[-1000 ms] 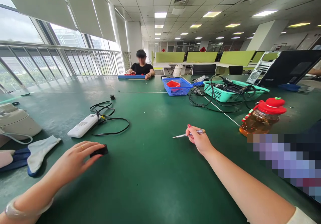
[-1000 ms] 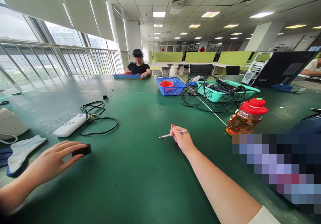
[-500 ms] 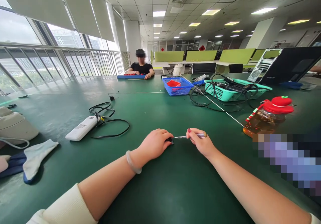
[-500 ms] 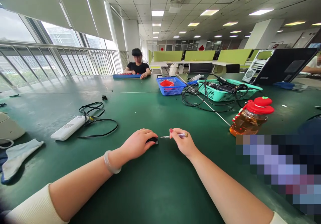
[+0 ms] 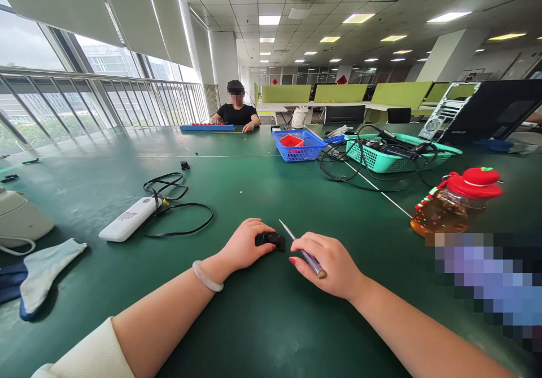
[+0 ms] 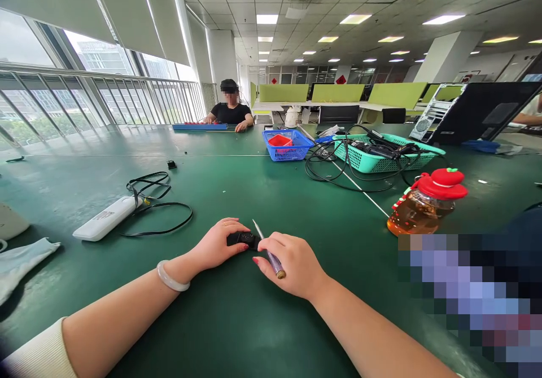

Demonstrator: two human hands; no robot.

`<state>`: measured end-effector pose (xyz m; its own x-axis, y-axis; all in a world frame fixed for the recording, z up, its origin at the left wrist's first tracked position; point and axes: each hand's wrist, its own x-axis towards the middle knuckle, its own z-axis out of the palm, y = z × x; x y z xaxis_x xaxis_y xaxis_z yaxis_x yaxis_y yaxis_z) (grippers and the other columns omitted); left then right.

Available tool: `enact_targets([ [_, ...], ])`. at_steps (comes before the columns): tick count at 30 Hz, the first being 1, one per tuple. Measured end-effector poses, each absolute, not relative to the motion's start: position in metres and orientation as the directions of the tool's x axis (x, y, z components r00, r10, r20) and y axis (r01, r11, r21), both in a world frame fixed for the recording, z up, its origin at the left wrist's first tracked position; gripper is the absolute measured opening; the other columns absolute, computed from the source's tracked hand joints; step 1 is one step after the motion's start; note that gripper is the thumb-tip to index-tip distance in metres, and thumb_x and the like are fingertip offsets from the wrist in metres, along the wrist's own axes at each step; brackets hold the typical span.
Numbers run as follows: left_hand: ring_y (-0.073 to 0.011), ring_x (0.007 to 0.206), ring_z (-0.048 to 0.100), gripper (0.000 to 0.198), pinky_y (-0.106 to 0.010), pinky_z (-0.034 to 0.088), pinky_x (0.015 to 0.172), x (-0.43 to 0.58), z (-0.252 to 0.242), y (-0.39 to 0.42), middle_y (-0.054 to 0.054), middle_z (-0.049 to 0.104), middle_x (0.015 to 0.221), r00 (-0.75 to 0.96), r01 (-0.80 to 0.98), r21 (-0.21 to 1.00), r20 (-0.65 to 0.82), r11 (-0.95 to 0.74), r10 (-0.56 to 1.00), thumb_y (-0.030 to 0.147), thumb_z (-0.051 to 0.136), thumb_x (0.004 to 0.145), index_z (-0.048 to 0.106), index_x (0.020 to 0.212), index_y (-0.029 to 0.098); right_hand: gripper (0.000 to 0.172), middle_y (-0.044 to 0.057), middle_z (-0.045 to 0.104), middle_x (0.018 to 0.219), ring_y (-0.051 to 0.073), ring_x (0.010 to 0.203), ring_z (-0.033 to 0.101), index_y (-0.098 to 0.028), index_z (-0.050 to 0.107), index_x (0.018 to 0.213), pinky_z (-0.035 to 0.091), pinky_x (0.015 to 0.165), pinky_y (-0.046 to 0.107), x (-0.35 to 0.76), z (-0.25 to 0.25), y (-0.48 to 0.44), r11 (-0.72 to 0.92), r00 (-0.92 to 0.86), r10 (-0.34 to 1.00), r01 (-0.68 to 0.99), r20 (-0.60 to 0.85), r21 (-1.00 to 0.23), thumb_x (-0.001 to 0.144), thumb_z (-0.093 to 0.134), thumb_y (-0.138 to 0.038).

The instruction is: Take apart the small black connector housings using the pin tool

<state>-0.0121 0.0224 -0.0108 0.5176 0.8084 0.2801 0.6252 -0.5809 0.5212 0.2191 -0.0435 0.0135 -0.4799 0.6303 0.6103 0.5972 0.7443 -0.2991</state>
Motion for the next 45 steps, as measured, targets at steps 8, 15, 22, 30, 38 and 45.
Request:
enact_targets([
  [8,-0.0300,0.122,0.056,0.029,-0.049,0.043,0.110,-0.013,-0.011,0.020,-0.006,0.073,0.110,0.500,0.618,0.552,0.273,-0.559,0.822,0.030,0.077,0.077,0.071,0.105,0.023,0.029,-0.002,0.052,0.060,0.012,0.053,0.041,-0.020,0.058,0.072,0.027,0.054,0.027,0.212,0.007,-0.053,0.875,-0.667,0.417,0.478,0.618,-0.074,0.094,0.052,-0.038],
  [15,-0.0287,0.120,0.056,0.030,-0.047,0.043,0.110,-0.013,-0.012,0.020,-0.005,0.072,0.111,0.499,0.620,0.559,0.262,-0.551,0.826,0.028,0.076,0.077,0.070,0.106,0.022,0.028,-0.003,0.053,0.061,0.011,0.054,0.040,-0.019,0.057,0.077,0.027,0.053,0.026,0.212,0.006,-0.054,0.884,-0.696,0.422,0.459,0.581,-0.092,0.095,0.051,-0.040],
  [22,-0.0284,0.118,0.056,0.029,-0.047,0.043,0.109,-0.013,-0.009,0.017,-0.006,0.071,0.111,0.504,0.625,0.561,0.242,-0.543,0.829,0.028,0.076,0.078,0.069,0.106,0.022,0.025,-0.003,0.054,0.062,0.012,0.054,0.042,-0.019,0.055,0.079,0.026,0.054,0.027,0.213,0.006,-0.054,0.875,-0.699,0.441,0.476,0.563,-0.093,0.095,0.052,-0.039],
  [30,-0.0287,0.119,0.057,0.027,-0.047,0.045,0.107,-0.012,-0.009,0.018,-0.005,0.071,0.111,0.509,0.626,0.545,0.256,-0.558,0.822,0.028,0.074,0.079,0.068,0.105,0.023,0.025,-0.003,0.055,0.062,0.012,0.054,0.043,-0.020,0.055,0.079,0.025,0.054,0.027,0.210,0.004,-0.053,0.859,-0.691,0.454,0.507,0.563,-0.070,0.095,0.052,-0.038],
  [38,-0.0279,0.120,0.055,0.028,-0.047,0.043,0.109,-0.011,-0.011,0.017,-0.005,0.070,0.113,0.506,0.627,0.545,0.259,-0.557,0.823,0.030,0.074,0.080,0.067,0.107,0.023,0.021,-0.003,0.056,0.062,0.011,0.054,0.043,-0.019,0.056,0.078,0.026,0.054,0.027,0.210,0.004,-0.055,0.849,-0.684,0.456,0.527,0.569,-0.046,0.094,0.053,-0.033],
  [45,-0.0281,0.118,0.056,0.027,-0.046,0.045,0.106,-0.011,-0.012,0.016,-0.005,0.070,0.112,0.506,0.629,0.527,0.279,-0.571,0.816,0.031,0.073,0.080,0.067,0.105,0.023,0.021,-0.003,0.056,0.062,0.012,0.053,0.043,-0.020,0.056,0.079,0.026,0.054,0.027,0.211,0.005,-0.056,0.849,-0.680,0.452,0.527,0.578,-0.044,0.094,0.053,-0.033],
])
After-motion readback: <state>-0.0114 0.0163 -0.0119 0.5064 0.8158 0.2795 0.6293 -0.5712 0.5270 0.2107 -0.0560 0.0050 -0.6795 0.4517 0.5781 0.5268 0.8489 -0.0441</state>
